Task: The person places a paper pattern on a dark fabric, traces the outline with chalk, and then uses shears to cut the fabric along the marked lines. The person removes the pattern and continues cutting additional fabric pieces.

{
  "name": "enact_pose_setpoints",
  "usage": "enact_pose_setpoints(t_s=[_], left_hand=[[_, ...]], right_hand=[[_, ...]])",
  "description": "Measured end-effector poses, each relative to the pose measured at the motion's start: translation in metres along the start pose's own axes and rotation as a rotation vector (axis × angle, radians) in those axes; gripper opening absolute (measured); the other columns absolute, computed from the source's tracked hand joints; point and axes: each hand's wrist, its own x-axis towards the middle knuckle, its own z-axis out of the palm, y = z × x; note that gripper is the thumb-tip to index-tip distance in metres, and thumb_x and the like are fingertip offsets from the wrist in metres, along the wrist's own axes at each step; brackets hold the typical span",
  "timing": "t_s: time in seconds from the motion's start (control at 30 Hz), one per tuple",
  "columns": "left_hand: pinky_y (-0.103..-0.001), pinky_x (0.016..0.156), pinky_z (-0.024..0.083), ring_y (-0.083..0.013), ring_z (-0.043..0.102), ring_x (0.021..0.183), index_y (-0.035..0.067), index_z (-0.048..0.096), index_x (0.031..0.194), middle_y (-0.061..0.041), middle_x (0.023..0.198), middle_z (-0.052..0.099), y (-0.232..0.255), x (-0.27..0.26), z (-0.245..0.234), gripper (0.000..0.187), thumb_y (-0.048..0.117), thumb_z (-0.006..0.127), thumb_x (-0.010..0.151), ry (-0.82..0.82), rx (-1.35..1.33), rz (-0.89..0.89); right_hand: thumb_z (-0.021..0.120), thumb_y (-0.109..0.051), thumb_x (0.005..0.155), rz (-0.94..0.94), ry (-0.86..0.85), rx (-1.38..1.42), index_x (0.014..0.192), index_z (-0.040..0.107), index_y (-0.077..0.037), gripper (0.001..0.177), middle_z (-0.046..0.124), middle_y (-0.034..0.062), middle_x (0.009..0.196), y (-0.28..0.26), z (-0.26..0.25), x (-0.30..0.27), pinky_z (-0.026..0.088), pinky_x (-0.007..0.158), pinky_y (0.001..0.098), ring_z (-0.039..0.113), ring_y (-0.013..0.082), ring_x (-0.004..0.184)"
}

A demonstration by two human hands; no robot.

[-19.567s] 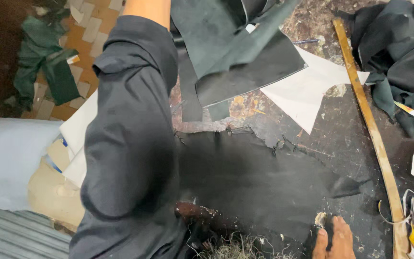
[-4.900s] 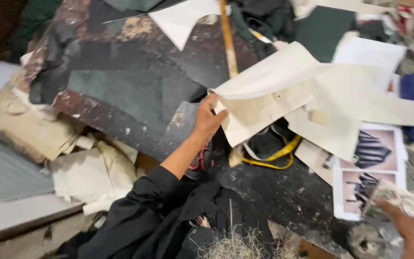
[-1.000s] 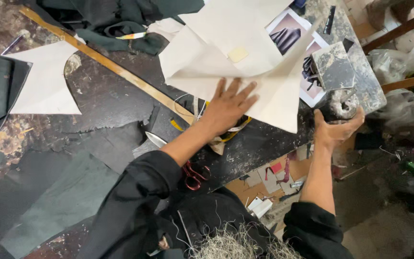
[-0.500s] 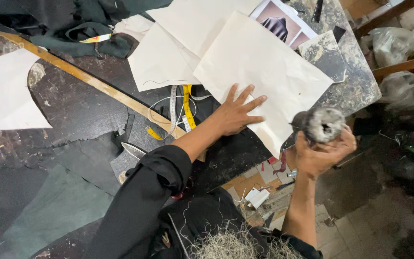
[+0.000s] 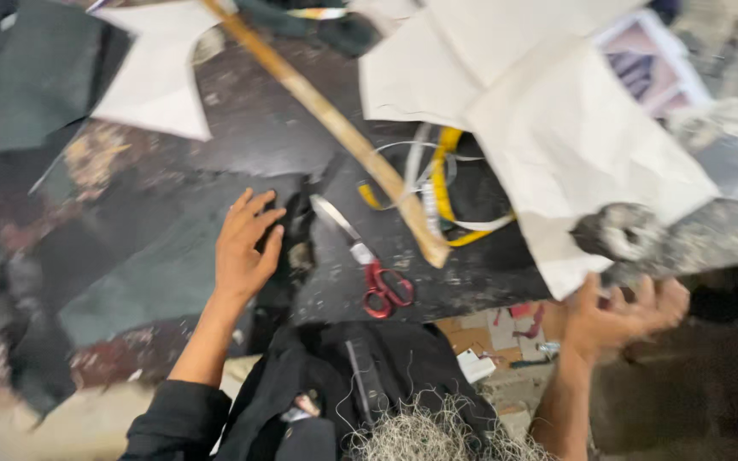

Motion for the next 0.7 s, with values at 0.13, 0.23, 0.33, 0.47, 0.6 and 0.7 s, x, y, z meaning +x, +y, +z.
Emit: enact_pose_setpoints(t_s=[0.13, 0.23, 0.33, 0.47, 0.6, 0.7], left_hand=[[-0.045, 0.117, 0.043, -0.0384, 0.058, 0.138, 0.006, 0.071, 0.119, -0.014, 0.136, 0.067, -0.061, -0.076, -0.079, 0.028, 0.000, 0.063, 0.093, 0.334, 0.056, -0.300], [-0.045, 0.117, 0.043, -0.0400, 0.057, 0.137, 0.004, 0.070, 0.121, -0.016, 0.137, 0.067, -0.102, -0.105, -0.115, 0.030, -0.002, 0.060, 0.093, 0.436, 0.112, -0.354], [-0.048, 0.118, 0.042, -0.0431, 0.052, 0.141, 0.005, 0.070, 0.124, -0.017, 0.141, 0.064, -0.126, -0.129, -0.136, 0.033, -0.001, 0.058, 0.094, 0.384, 0.167, -0.332], [-0.062, 0.118, 0.032, -0.0466, 0.039, 0.146, 0.011, 0.063, 0.136, -0.016, 0.154, 0.048, -0.132, -0.135, -0.142, 0.044, 0.021, 0.066, 0.094, 0.081, 0.323, -0.248], [-0.071, 0.115, 0.023, -0.0470, 0.025, 0.149, 0.025, 0.051, 0.149, -0.013, 0.163, 0.030, -0.125, -0.147, -0.118, 0.068, 0.042, 0.072, 0.087, -0.147, 0.293, -0.152], [-0.073, 0.116, 0.019, -0.0459, 0.020, 0.151, 0.031, 0.046, 0.152, -0.011, 0.165, 0.026, -0.115, -0.151, -0.099, 0.073, 0.046, 0.072, 0.086, -0.197, 0.255, -0.115]], right_hand=[[0.068, 0.011, 0.102, -0.417, -0.274, -0.077, 0.142, 0.041, -0.003, 0.051, 0.049, 0.0223, 0.141, -0.017, 0.009, -0.055, 0.057, 0.085, 0.0320, 0.061, 0.0283, 0.118], [0.072, 0.005, 0.099, -0.549, -0.647, -0.171, 0.125, 0.060, 0.002, 0.029, 0.063, 0.0209, 0.128, -0.037, 0.035, -0.111, 0.058, 0.083, 0.0380, 0.065, 0.0273, 0.109], [0.075, -0.003, 0.091, -0.881, -0.816, -0.322, 0.122, 0.064, 0.003, 0.034, 0.067, 0.0199, 0.121, -0.066, 0.066, -0.161, 0.052, 0.089, 0.0464, 0.062, 0.0333, 0.114], [0.075, -0.008, 0.091, -1.029, -0.739, -0.557, 0.128, 0.061, 0.002, 0.041, 0.065, 0.0185, 0.121, -0.087, 0.082, -0.205, 0.047, 0.101, 0.0486, 0.061, 0.0365, 0.116], [0.074, -0.012, 0.099, -1.009, -0.698, -0.668, 0.133, 0.060, 0.001, 0.039, 0.065, 0.0176, 0.120, -0.074, 0.095, -0.216, 0.048, 0.099, 0.0460, 0.059, 0.0379, 0.113], [0.074, -0.016, 0.102, -0.860, -0.706, -0.777, 0.122, 0.060, -0.002, 0.029, 0.064, 0.0193, 0.114, -0.065, 0.092, -0.209, 0.050, 0.098, 0.0496, 0.060, 0.0385, 0.111]])
